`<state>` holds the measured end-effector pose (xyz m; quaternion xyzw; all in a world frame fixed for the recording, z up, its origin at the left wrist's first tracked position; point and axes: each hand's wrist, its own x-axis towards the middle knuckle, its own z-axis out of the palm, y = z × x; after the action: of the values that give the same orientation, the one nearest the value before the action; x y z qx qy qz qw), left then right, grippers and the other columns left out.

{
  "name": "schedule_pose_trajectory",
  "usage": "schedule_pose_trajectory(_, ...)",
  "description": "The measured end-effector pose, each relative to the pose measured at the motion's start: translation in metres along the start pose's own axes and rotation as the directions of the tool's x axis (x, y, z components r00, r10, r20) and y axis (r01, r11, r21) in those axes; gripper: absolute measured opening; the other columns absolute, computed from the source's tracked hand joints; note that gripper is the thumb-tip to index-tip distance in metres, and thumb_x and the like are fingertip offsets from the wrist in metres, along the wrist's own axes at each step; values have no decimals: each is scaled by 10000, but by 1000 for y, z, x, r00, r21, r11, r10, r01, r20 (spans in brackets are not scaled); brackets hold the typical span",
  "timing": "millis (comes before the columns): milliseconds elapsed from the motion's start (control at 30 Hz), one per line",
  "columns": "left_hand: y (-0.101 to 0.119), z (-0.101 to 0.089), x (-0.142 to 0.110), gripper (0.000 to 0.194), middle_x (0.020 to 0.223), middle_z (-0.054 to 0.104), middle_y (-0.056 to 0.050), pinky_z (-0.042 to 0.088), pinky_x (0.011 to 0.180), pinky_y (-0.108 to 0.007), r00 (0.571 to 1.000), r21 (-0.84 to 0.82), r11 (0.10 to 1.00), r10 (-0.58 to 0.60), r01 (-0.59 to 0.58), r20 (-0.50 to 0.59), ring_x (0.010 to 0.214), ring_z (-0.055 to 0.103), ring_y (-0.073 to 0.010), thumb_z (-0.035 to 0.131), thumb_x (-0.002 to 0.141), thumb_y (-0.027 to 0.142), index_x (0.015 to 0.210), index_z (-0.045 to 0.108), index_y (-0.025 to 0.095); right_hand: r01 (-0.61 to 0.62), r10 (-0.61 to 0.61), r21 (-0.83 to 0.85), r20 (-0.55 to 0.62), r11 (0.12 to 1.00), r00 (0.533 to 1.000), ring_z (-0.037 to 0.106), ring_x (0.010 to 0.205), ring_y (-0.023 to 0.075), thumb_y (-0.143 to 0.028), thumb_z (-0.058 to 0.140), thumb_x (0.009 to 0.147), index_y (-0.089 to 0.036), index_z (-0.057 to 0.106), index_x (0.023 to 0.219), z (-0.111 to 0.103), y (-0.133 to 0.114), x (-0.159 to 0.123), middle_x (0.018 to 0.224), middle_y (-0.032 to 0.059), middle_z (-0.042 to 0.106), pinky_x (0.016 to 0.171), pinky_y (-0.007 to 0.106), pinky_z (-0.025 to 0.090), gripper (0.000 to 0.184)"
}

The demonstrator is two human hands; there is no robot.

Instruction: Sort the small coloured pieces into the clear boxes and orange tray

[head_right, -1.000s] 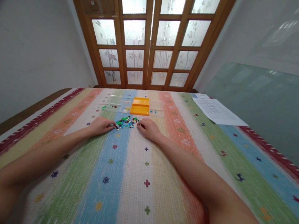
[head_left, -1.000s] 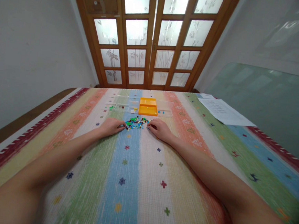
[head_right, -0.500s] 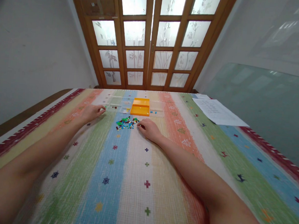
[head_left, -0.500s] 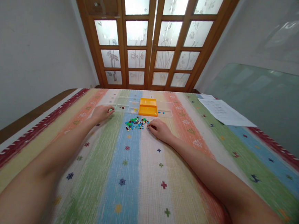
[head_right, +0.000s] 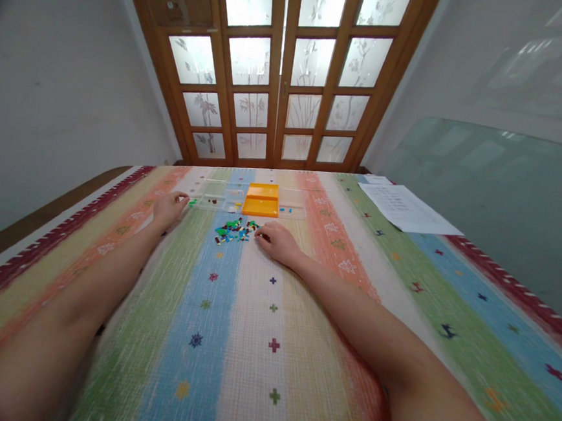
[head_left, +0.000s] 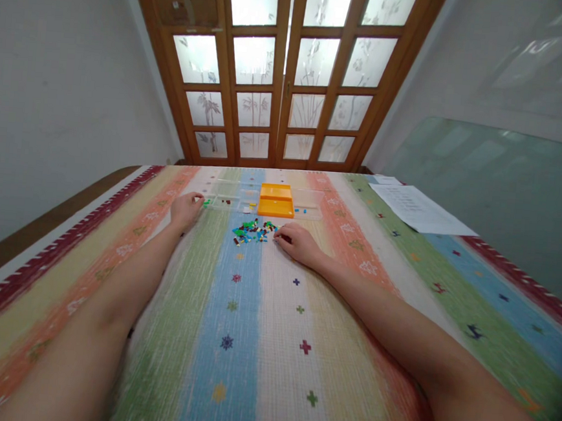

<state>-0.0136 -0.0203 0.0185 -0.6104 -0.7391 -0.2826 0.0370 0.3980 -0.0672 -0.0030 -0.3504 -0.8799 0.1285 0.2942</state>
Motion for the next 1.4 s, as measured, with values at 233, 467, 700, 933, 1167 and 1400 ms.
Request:
schedule_pose_trajectory(233, 13, -2, -7, 446, 742, 670, -36, 342, 647, -292, 972, -77, 977, 205, -197, 115, 712, 585, -198, 530, 950, 514, 1154, 795, 220, 0, 0, 0, 7, 1000, 1000, 649, 949, 226, -206, 614, 979, -217, 761, 993, -1, -1, 0, 978, 75, 742, 845, 338, 476, 148)
schedule_pose_trajectory(467, 51, -9, -24, 392, 630, 566, 13, 323, 622, -270, 774, -256, 851, 524, -458, 356, 611, 496, -149, 578, 920, 488, 1087, 813, 222, 10, -10, 5, 1, 1000, 1000, 650, 933, 222, -220, 610, 986, -215, 758, 991, -1, 0, 0, 966, 72, 740, 830, 331, 471, 148)
schedule_pose_trajectory(700, 78, -24, -39, 367, 612, 540, 32, 288, 573, -243, 524, -454, 761, 649, -463, 552, 575, 429, -113, 647, 878, 477, 1047, 820, 201, 6, -6, 6, 2, 1000, 1000, 652, 944, 221, -215, 612, 980, -206, 753, 993, 0, 0, 0, 977, 76, 743, 845, 329, 474, 142)
schedule_pose_trajectory(933, 80, -24, -41, 334, 670, 604, 22, 289, 588, -246, 401, -472, 741, 662, -478, 634, 588, 444, -117, 661, 843, 394, 1079, 810, 209, 3, -3, 6, 1, 1000, 1000, 653, 958, 232, -210, 613, 978, -209, 756, 995, -1, -1, 0, 987, 84, 742, 850, 337, 480, 144)
schedule_pose_trajectory(1167, 81, -23, -42, 299, 698, 627, 20, 295, 596, -249, 411, -445, 758, 640, -477, 650, 599, 460, -124, 623, 818, 315, 1031, 806, 214, 0, 0, 6, -4, 1000, 1000, 652, 948, 229, -208, 614, 975, -197, 760, 987, -1, 0, 0, 973, 87, 739, 846, 334, 478, 147)
schedule_pose_trajectory(1400, 75, -20, -38, 342, 615, 497, 35, 275, 589, -249, 535, -475, 778, 628, -412, 565, 589, 416, -121, 656, 851, 419, 1054, 802, 185, 7, -7, 10, -1, 1000, 1000, 647, 944, 227, -218, 618, 971, -202, 765, 978, -1, -1, 0, 964, 86, 740, 837, 333, 474, 149)
